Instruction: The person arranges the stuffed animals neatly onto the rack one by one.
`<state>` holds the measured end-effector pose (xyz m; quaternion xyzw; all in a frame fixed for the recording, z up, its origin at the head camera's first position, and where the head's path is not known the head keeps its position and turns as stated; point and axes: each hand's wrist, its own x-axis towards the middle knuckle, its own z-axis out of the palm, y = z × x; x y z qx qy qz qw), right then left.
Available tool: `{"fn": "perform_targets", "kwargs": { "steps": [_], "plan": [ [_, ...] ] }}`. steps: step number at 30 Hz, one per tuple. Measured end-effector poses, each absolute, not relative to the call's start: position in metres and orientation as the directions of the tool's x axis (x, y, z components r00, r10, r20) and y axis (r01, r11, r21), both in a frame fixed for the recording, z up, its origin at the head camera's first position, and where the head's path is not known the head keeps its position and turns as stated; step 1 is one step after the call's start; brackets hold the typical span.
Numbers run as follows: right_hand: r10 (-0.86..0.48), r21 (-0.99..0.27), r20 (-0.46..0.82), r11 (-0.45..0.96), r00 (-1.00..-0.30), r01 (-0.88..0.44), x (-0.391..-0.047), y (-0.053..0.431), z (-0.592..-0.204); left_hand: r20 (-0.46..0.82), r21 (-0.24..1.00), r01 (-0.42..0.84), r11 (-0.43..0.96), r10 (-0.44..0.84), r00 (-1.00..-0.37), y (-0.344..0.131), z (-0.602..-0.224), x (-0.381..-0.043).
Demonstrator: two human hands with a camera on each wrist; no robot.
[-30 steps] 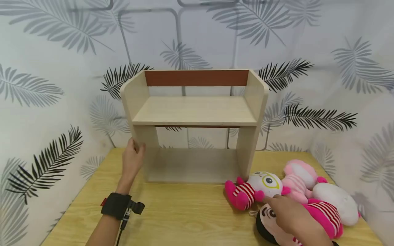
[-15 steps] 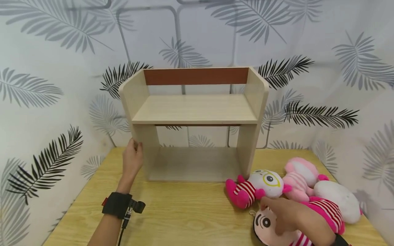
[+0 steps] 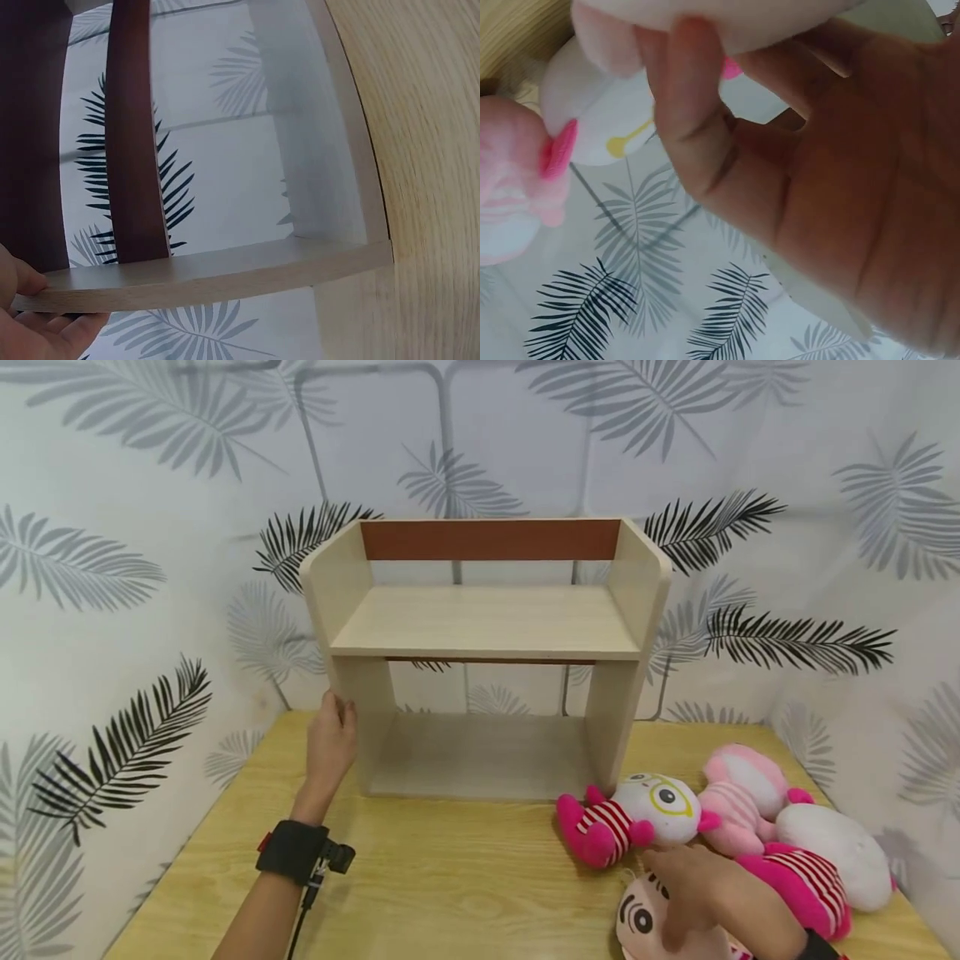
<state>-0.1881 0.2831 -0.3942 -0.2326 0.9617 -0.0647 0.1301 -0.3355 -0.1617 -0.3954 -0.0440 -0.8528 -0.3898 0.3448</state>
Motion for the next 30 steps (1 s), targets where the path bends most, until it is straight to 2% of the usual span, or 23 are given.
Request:
{"fn": "perform_targets", "kwargs": {
  "steps": [5,9,13,20,26,30],
  "plan": [
    [-0.460,-0.235,-0.197,0.880,-0.866,-0.413,-0.184,0.279,-0.389,0.655,0.602,0.367,0.710,-0.175,-0.735,-0.161,-0.394,-0.336],
    [-0.481,-0.215,-0.140,0.868,-0.866,-0.447,-0.181,0.272,-0.380,0.655,0.602,0.375,0.705,-0.167,-0.737,-0.160,-0.393,-0.336],
    [-0.505,-0.157,-0.049,0.856,-0.862,-0.492,-0.180,0.261,-0.368,0.656,0.609,0.376,0.699,-0.176,-0.734,-0.159,-0.394,-0.335],
    [-0.513,-0.183,0.167,0.823,-0.842,-0.538,-0.188,0.240,-0.347,0.651,0.616,0.382,0.689,-0.172,-0.739,-0.160,-0.393,-0.335],
    [-0.394,-0.241,0.279,0.854,-0.875,-0.461,-0.206,0.214,-0.338,0.653,0.616,0.383,0.688,-0.174,-0.737,-0.162,-0.393,-0.334],
    [-0.336,-0.247,0.368,0.864,-0.867,-0.439,-0.220,0.198,-0.342,0.648,0.615,0.379,0.692,-0.169,-0.743,-0.163,-0.394,-0.334]
  ]
}}
